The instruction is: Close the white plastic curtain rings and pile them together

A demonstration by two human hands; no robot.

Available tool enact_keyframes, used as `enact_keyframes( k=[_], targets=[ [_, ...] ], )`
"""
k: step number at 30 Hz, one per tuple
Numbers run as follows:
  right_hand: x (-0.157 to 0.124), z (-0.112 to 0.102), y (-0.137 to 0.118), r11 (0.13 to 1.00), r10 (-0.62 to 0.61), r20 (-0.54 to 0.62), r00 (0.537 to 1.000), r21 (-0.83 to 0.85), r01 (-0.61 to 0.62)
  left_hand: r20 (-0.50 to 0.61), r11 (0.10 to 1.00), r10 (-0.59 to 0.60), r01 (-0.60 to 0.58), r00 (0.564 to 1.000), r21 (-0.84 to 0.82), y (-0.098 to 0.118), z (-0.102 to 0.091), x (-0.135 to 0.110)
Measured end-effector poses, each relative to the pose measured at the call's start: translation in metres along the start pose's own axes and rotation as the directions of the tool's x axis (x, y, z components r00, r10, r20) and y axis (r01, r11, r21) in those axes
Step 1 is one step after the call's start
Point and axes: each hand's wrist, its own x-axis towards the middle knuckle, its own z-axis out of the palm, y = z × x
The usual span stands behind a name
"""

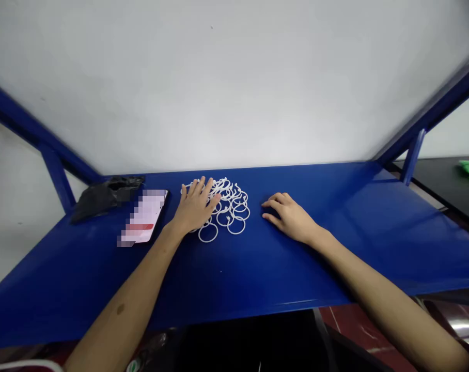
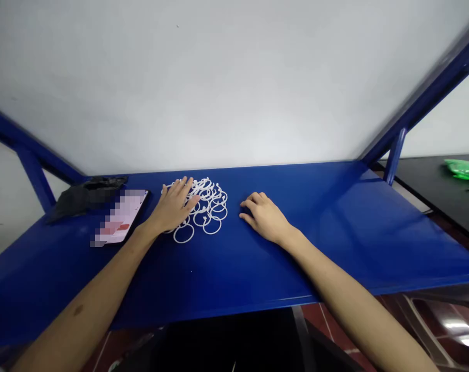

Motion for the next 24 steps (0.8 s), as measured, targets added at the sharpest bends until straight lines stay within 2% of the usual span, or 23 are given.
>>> enact_keyframes(
  k=[6, 13, 19, 21, 24],
  targets=[
    [0.000, 0.001, 0.004, 1.000, 0.012, 0.001, 1.000, -0.017, -0.012, 0.037, 0.993, -0.118, 0.118, 0.992, 0.023, -0.009, -0.007, 0.001],
    [0.000, 0.002, 0.005, 0.999, 0.027, 0.009, 1.000, -0.030, -0.027, 0.006, 0.998, -0.046, 0.045, 0.999, 0.039, 0.004, -0.007, -0.003],
    [0.000, 0.002, 0.006, 0.999, 0.031, 0.002, 1.000, -0.013, -0.031, -0.008, 0.998, -0.067, 0.066, 0.998, -0.018, -0.001, 0.000, 0.002],
    [0.000, 0.002, 0.007, 1.000, 0.029, -0.004, 1.000, -0.005, -0.029, -0.045, 0.997, -0.066, 0.064, 0.997, -0.040, -0.001, -0.002, 0.001],
    [0.000, 0.004, 0.009, 1.000, 0.023, -0.014, 1.000, 0.004, -0.023, -0.208, 0.999, -0.013, 0.004, 0.978, -0.048, 0.011, -0.012, -0.004]
  ],
)
